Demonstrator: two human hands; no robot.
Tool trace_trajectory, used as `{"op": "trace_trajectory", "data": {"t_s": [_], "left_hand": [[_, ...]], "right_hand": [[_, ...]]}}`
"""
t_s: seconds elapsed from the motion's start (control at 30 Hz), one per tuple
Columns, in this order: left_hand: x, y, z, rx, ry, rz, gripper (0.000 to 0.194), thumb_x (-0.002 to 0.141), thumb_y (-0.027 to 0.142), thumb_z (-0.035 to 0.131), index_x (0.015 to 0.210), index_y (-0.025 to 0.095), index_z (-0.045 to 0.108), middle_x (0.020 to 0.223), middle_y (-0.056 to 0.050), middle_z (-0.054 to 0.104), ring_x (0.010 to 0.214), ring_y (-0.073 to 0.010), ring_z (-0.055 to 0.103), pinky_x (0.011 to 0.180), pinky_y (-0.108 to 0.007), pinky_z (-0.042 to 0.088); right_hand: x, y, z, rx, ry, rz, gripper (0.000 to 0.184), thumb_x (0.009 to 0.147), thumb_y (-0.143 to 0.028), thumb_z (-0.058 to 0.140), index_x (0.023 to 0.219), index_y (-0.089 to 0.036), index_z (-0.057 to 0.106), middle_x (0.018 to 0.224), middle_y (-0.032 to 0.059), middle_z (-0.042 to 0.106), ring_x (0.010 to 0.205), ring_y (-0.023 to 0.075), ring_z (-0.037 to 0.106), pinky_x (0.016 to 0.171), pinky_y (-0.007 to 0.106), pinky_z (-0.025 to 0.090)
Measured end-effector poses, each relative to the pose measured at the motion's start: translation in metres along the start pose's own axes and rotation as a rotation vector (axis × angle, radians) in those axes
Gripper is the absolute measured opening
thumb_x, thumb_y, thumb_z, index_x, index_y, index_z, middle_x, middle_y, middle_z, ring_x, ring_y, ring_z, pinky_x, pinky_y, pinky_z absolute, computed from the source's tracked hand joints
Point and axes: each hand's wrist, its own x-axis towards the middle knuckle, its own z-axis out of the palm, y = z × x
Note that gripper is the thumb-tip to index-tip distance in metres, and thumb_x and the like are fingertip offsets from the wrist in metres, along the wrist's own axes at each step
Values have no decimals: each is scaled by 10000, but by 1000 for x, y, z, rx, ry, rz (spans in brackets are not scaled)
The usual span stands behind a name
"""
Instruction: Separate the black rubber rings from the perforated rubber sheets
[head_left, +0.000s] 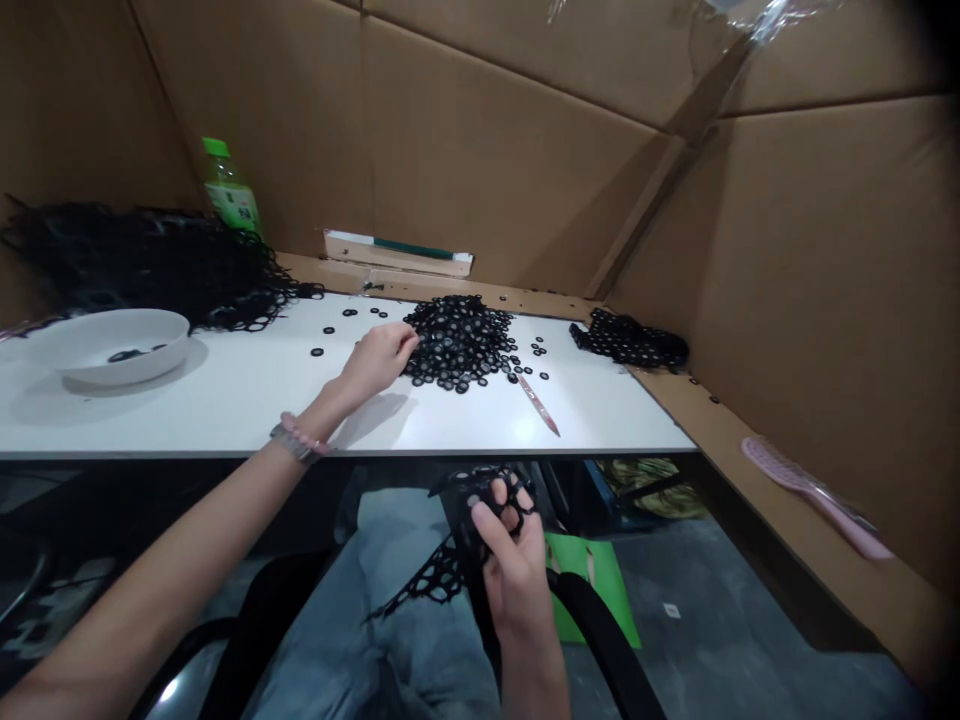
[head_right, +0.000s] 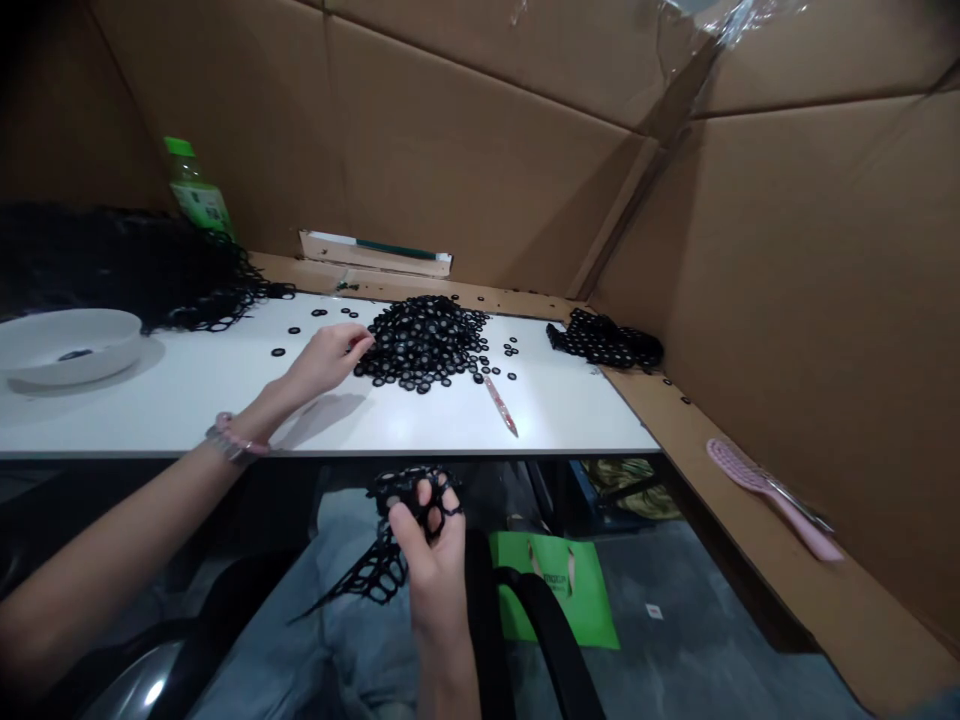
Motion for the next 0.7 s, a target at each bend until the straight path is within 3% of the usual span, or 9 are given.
{"op": "trace_trajectory", "data": {"t_s": [0.13,0.23,0.37,0.5,0.6,0.7], "left_hand": [[18,-7,11,59,-40,-16,153,813,246,477,855,156,593,897,-95,623,835,-247,558,671,-305,403],[10,7,4,1,16,35,156,822,252,483,883,147,580,929,-96,604,873,-237,547,711,-310,414],[-35,53,-25,-362,24,257,168,867,276,446,873,156,564,869,-54,600,795,-164,551,718,-269,435],[-87,92,-50,-562,-117,443,140,811,260,569,912,163,574,888,-66,598,832,-171,553,741,-275,454],[-107,98,-53,-594,-182,506,182,794,253,605,957,172,592,890,-79,605,833,-181,561,732,-281,472],[-113,90,-48,-572,-155,496,188,825,223,569,1005,176,597,912,-84,605,846,-179,567,738,-280,479]], "right_hand": [[3,-4,1,-12,44,-74,448,553,-264,776,941,-219,557,819,-29,635,835,130,609,755,242,500],[3,-5,2,-24,53,-123,433,564,-254,770,929,-208,542,795,-25,625,833,147,626,760,264,508],[2,-4,1,-68,22,-136,428,595,-252,751,963,-198,541,863,14,659,861,167,635,758,280,513],[-1,-5,3,-98,-1,-130,423,590,-241,757,951,-193,542,846,18,684,842,171,642,744,282,522],[-4,-7,6,-110,-6,-141,393,575,-226,766,894,-192,539,799,9,689,812,182,651,733,302,530],[-8,-10,8,-127,21,-194,381,571,-210,765,867,-196,526,763,-6,688,775,175,656,723,307,534]]}}
